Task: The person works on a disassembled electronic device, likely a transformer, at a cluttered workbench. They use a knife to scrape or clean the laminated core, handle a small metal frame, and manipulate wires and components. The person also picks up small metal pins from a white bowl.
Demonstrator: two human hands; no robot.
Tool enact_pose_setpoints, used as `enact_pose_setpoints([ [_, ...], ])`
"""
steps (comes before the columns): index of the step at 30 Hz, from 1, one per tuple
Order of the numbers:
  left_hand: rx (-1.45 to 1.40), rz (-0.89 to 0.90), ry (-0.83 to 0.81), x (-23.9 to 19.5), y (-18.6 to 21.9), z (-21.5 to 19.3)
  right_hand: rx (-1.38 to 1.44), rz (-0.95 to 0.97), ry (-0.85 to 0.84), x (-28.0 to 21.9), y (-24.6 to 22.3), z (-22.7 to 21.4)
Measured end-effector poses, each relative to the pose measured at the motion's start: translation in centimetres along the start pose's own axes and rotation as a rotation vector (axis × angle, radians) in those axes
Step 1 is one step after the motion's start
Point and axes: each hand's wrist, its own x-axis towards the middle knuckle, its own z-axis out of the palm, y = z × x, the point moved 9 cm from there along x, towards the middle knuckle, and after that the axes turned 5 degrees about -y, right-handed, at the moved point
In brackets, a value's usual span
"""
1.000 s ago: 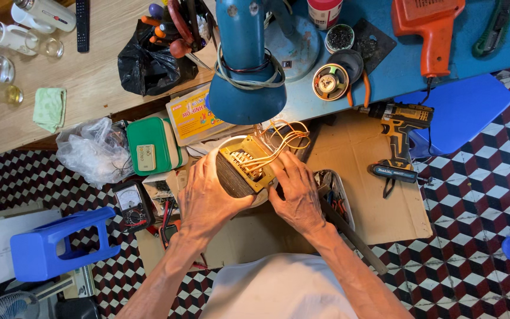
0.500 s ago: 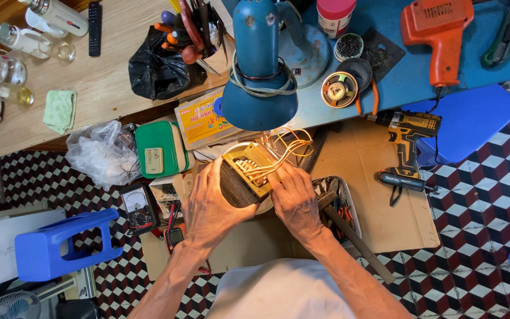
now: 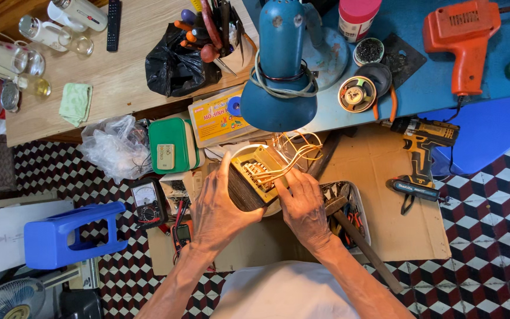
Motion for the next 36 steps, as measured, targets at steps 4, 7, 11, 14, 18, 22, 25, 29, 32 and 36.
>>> enact_pose_setpoints([
  [4, 0.021, 0.071, 0.026, -0.3, 0.4, 0.0, 0.018, -0.041, -0.013, -0.1, -0.2, -0.3],
  [7, 0.069, 0.087, 0.023, -0.3, 0.4, 0.2, 0.057, -0.027, 0.002, 0.0, 0.0, -0.5],
  [11, 0.049, 0.103, 0.056, -0.4, 0.3, 0.0, 0.117, 0.027, 0.017, -0.3, 0.5, -0.5],
  [14, 0.042, 0.1, 0.057, -0.4, 0.2, 0.1, 0.139, 0.043, 0.026, -0.8, 0.7, -0.4],
  [18, 0.042, 0.085, 0.049, -0.4, 0.0, 0.3, 0.141, 0.072, 0.038, -0.8, 1.3, -0.2],
  [22, 0.06, 0.102, 0.059, -0.5, 0.0, 0.5, 0.118, 0.071, 0.028, -0.6, 1.7, -0.2],
  [25, 0.055, 0.116, 0.056, -0.6, -0.1, 0.7, 0.132, 0.096, 0.056, -0.7, 1.5, -0.4],
  [29, 0.044, 0.122, 0.056, -0.7, -0.3, 0.6, 0.121, 0.112, 0.083, -0.9, 1.0, -0.4],
  [32, 0.046, 0.095, 0.045, -0.5, -0.4, 0.8, 0.068, 0.083, 0.081, -0.9, 0.7, -0.5],
  [36, 0.071, 0.103, 0.056, -0.4, -0.1, 0.9, 0.059, 0.101, 0.077, -0.9, 1.1, -0.4],
])
